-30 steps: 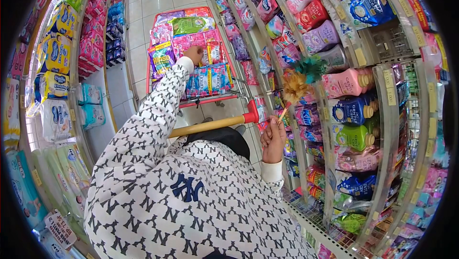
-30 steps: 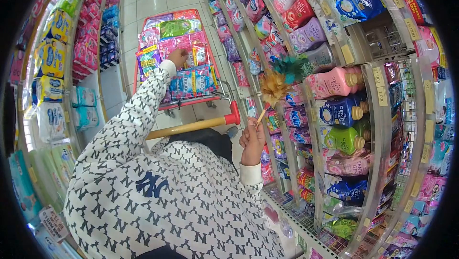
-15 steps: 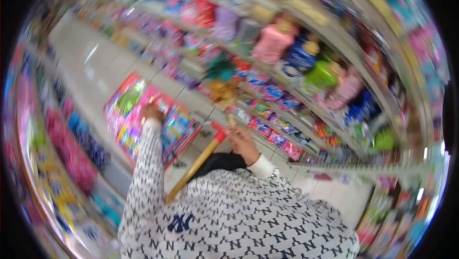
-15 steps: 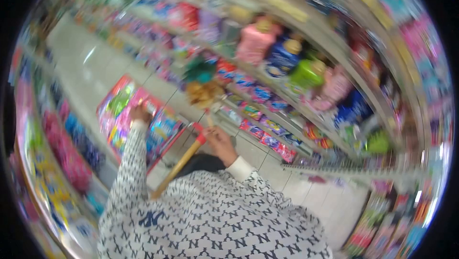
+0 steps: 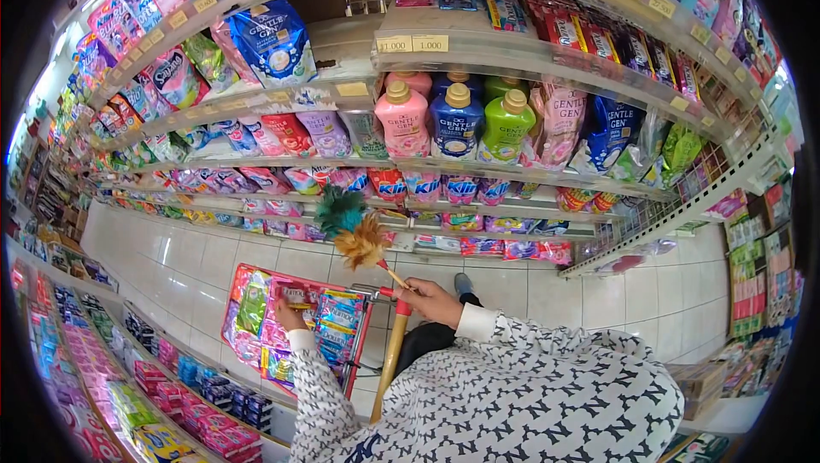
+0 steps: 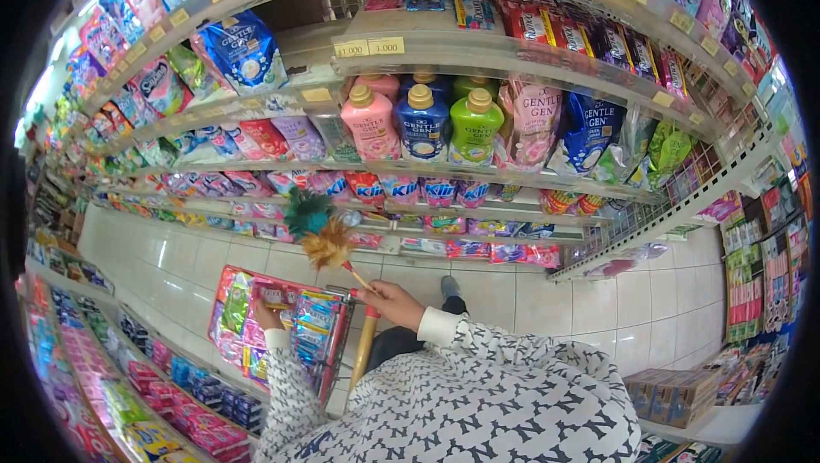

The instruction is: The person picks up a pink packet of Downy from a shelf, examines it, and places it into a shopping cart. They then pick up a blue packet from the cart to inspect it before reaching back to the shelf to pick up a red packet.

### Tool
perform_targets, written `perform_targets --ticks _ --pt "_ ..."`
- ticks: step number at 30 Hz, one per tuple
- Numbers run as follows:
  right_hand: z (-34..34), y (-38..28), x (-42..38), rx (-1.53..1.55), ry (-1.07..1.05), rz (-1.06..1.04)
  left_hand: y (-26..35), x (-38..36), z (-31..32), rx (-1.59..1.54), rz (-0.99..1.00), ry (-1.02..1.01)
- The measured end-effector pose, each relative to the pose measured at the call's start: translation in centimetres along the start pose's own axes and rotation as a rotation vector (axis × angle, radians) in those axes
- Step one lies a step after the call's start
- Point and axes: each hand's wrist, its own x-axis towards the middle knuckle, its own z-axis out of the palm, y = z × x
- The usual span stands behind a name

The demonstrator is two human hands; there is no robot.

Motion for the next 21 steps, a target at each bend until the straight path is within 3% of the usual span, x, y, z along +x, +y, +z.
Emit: perform_targets --ticks 1,2,8,10,12,14,15,18,20,21 --pt "-0.1 0.3 0.2 0.016 -0.015 0.026 4.0 -3.2 2.4 -0.321 -0.159 0.059" --pt "-0.1 0.4 0.2 0.029 -0.015 0.003 4.1 -4.0 1.9 -0.379 -0.163 0.125" --pt "0.7 1.2 1.5 -0.116 -0.084 -0.155 9.7 -13.8 4.6 -0.658 -0.218 -0.155" --pt "1.3 0.1 1.3 -0.385 -0.123 -0.23 9.9 -17.1 5.5 -0.833 -0.277 -0.349" --pt "1.9 -1.6 0.7 -0.648 -0.196 -0.272 12.4 -20.8 8.8 -1.018 -0.44 -0.197" --pt "2.1 -2.9 0.0 -0.909 -0.299 -0.275 10.5 -22.1 8.3 -1.083 -0.291 -0.375" --pt "2.1 -2.5 -0.2 -0.899 -0.31 -0.411 11.1 -22.8 9.0 -1.024 -0.193 -0.488" --pt "1.2 -1.5 0.5 -1.038 -0.409 -0.373 11.4 -22.3 8.6 -0.762 -0.142 -0.056" --pt "-0.2 -1.4 2.7 -1.055 -0.256 -0.316 11.7 -22.0 7.5 -1.051 -0.21 -0.213" --pt "-1.0 -1.6 3.7 -1.059 -0.183 -0.286 12.8 -21.9 7.5 -1.096 -0.218 -0.185"
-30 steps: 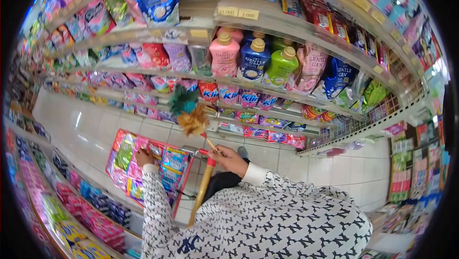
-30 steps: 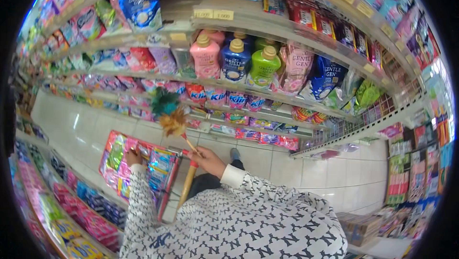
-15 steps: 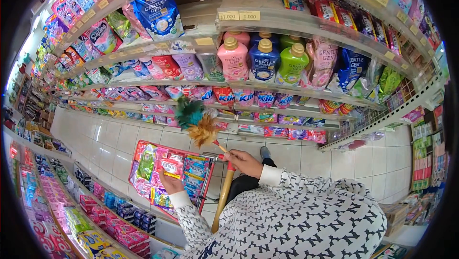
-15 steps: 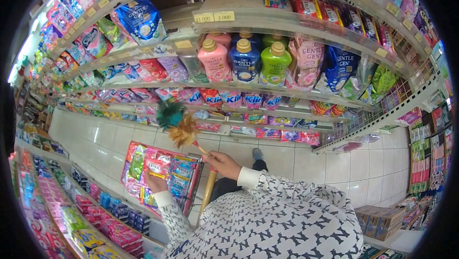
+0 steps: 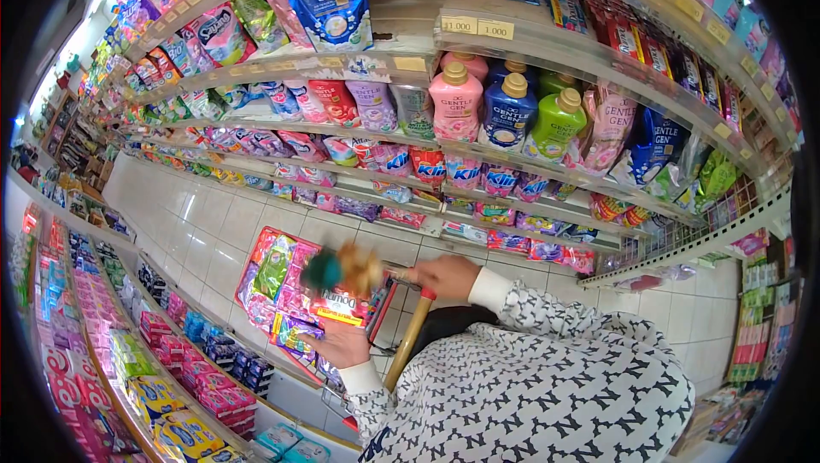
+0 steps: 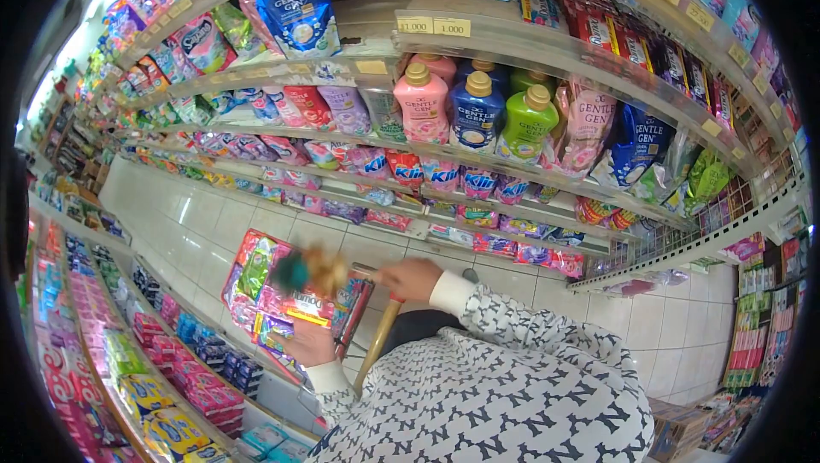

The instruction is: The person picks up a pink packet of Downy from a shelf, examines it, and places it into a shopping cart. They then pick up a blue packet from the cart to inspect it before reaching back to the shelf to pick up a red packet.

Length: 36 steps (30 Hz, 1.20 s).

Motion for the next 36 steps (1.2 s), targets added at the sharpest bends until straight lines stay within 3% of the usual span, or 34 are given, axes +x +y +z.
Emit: perform_targets --ticks 3,6,9,10,14,16,19,21,22,23,24,25,26,29,31,36 --pt "-2.0 1.9 1.5 0.001 0.238 0.071 1.1 0.2 2.0 0.004 0.006 -0.015" --pt "-3.2 -1.8 -0.1 0.168 0.166 0.011 1.6 0.7 2.4 0.005 0.022 -0.029" --pt "-0.8 -3.4 -1.9 0.123 0.02 -0.208 1.2 1.0 1.1 0.045 0.014 0.045" --pt "0.0 -3.1 -1.8 0.112 0.038 -0.183 0.5 1.3 0.8 0.323 0.12 -0.018" --pt "1.9 -0.5 -0.7 0.171 0.102 -0.005 -0.8 0.3 1.4 0.028 -0.089 0.019" --pt "0.9 0.2 0.1 0.158 0.151 0.082 -1.5 -0.6 2.5 0.029 -0.09 0.026" --pt "-0.6 -1.2 -0.4 0.259 0.127 0.05 -1.9 -0.9 2.2 0.026 -0.078 0.032" --pt "-0.2 -2.2 -0.8 0.285 0.079 -0.062 -2.0 -0.2 1.1 0.117 -0.112 -0.046" --pt "0.9 -1.5 -0.8 0.228 0.051 -0.159 -2.0 0.0 0.9 0.08 -0.121 -0.002" --pt "2.3 -0.9 -1.1 0.19 0.007 -0.254 -2.0 0.1 0.3 0.235 -0.084 0.095" --pt "2.8 -0.1 -1.0 0.144 -0.048 -0.17 -2.0 -0.4 -0.6 0.39 -0.059 0.224" --pt "2.8 0.8 -0.4 0.087 -0.108 -0.101 -2.1 -0.7 -1.3 0.08 -0.131 0.138" --pt "2.9 2.0 0.4 0.118 -0.029 -0.055 -3.2 -1.1 2.2 -0.071 -0.187 0.069" --pt "1.8 2.4 1.6 0.383 0.189 -0.019 -5.1 -2.0 3.2 0.073 -0.24 -0.07" --pt "0.7 -0.4 1.0 0.644 0.047 0.143 -6.5 -2.6 1.9 0.242 -0.343 0.058" --pt "2.6 -1.6 -0.1 0.829 -0.134 0.231 -7.6 -2.5 1.3 0.462 -0.224 0.278"
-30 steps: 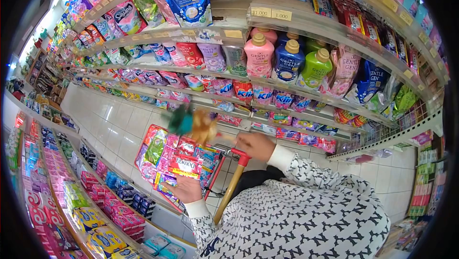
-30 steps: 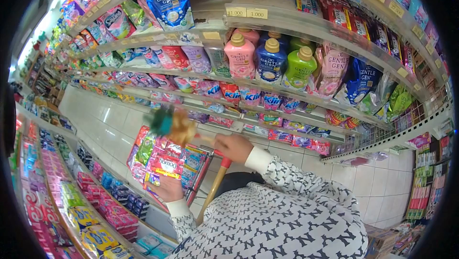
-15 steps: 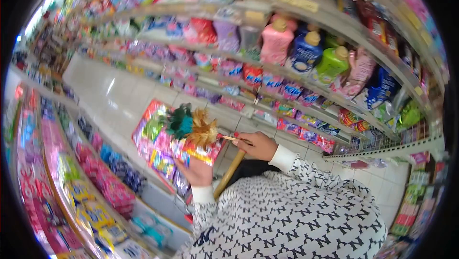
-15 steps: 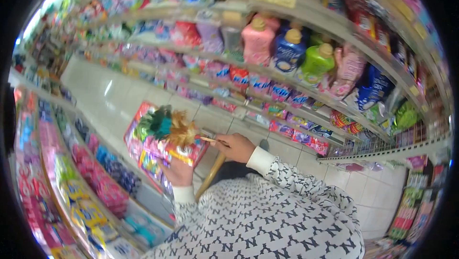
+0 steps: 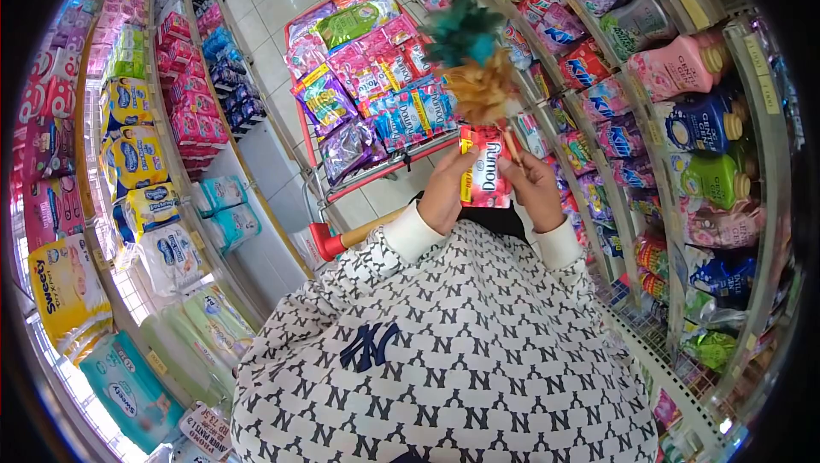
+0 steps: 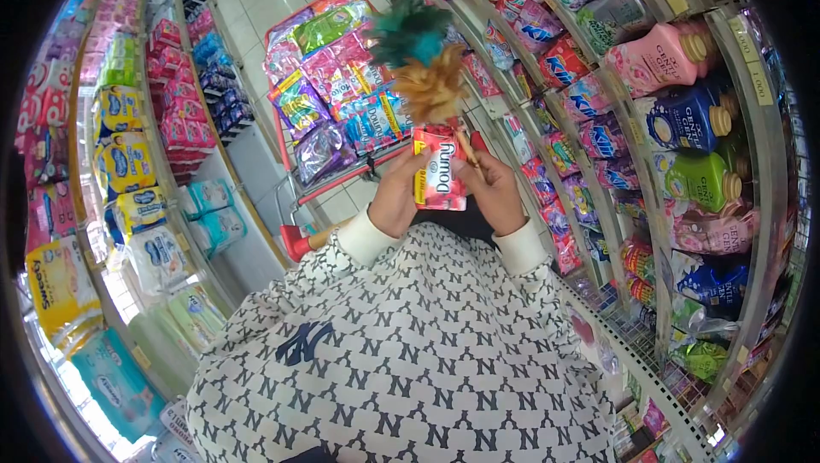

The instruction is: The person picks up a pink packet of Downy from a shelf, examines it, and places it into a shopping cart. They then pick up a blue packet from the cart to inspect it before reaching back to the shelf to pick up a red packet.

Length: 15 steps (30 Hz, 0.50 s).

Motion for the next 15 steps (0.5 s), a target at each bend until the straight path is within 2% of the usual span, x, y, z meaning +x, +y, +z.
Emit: perform_targets --ticks 3,6,8,10,13,15 --pt "1.5 -0.1 -0.1 0.047 0.007 -0.035 -0.4 0.9 0.1 0.377 0.261 0.098" --pt "2.2 -0.7 -0.1 0.095 0.015 -0.049 0.0 1.0 0.3 0.554 0.346 0.073" --pt "2.1 -1.4 -0.5 0.121 -0.019 -0.001 0.3 0.8 0.7 0.382 0.25 -0.064" --pt "1.6 -2.3 -0.8 0.104 -0.058 0.026 1.5 0.3 1.4 -0.082 0.007 -0.3" --pt "0.6 -2.2 -1.1 -0.006 0.0 -0.14 1.1 1.6 -0.8 -0.644 -0.275 -0.317" --pt "-0.2 -2.4 -1.5 -0.133 0.035 -0.192 1.0 2.2 -2.4 -0.668 -0.24 -0.255"
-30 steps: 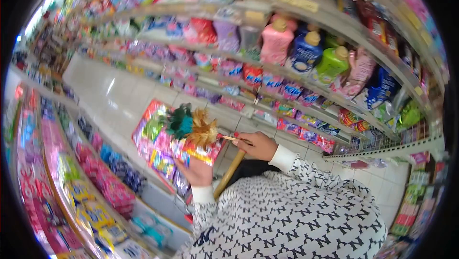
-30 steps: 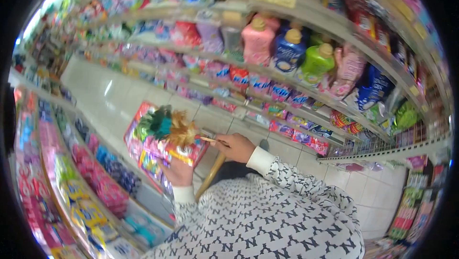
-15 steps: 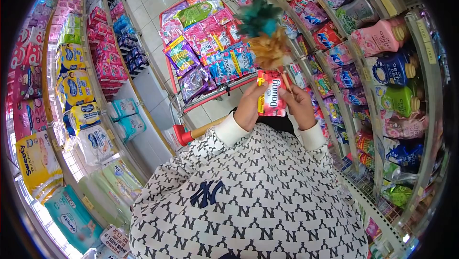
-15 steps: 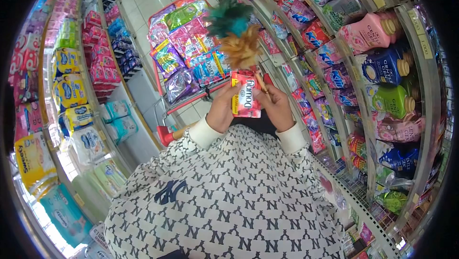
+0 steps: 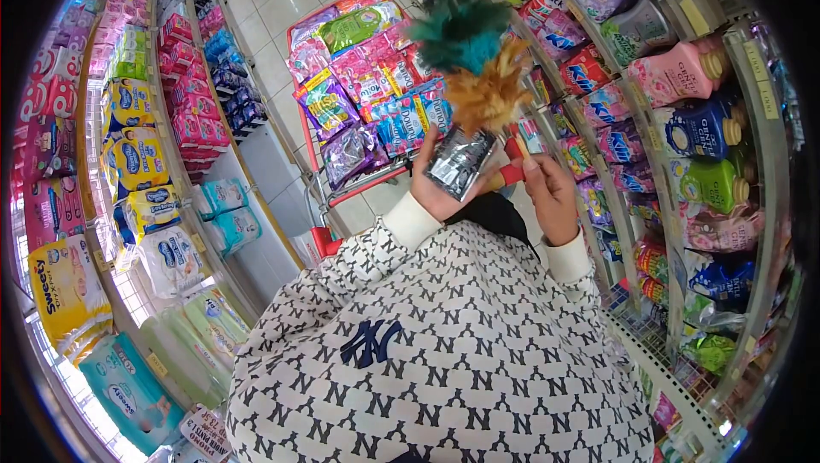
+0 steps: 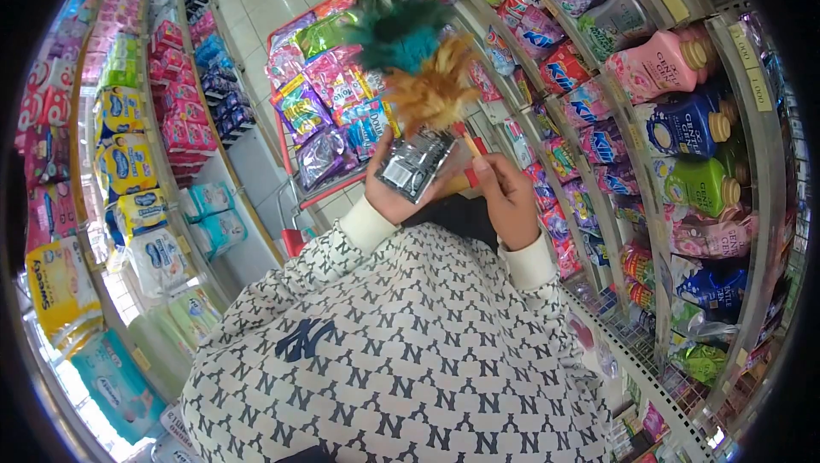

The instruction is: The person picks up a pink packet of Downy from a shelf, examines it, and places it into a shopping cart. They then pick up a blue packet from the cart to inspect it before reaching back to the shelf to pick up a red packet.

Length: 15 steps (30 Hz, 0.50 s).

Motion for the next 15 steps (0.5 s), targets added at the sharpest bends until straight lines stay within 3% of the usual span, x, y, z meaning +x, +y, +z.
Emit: perform_targets --ticks 2,3,4,7,10,11,14,15 --pt "-0.6 0.2 -0.7 -0.102 0.006 0.013 1.2 -0.2 -1.0 0.023 0.064 0.063" --pt "-0.9 1.0 -1.2 -0.256 -0.015 -0.007 1.4 -0.1 -1.9 -0.123 0.152 -0.044" --pt "-0.8 1.2 -1.7 -0.344 -0.088 -0.039 2.5 -0.6 -2.6 -0.096 -0.019 -0.224" --pt "-0.7 2.6 -2.2 -0.652 -0.221 -0.096 2.6 -0.7 -3.3 -0.006 0.095 -0.102" --pt "-2.3 6.2 -0.8 -0.636 -0.027 -0.005 2.3 -0.7 -3.0 0.084 0.218 0.013" --pt "-2.8 6.8 -0.6 -0.666 0.113 -0.116 1.9 -1.0 -3.7 -0.042 0.245 -0.132" --pt "-4.0 6.4 0.3 -0.585 0.253 -0.089 0.8 -1.4 -0.2 -0.057 0.208 -0.031" --pt "-3.8 6.0 0.2 -0.432 0.285 -0.079 0.8 -1.2 -0.6 -0.06 0.204 -0.012"
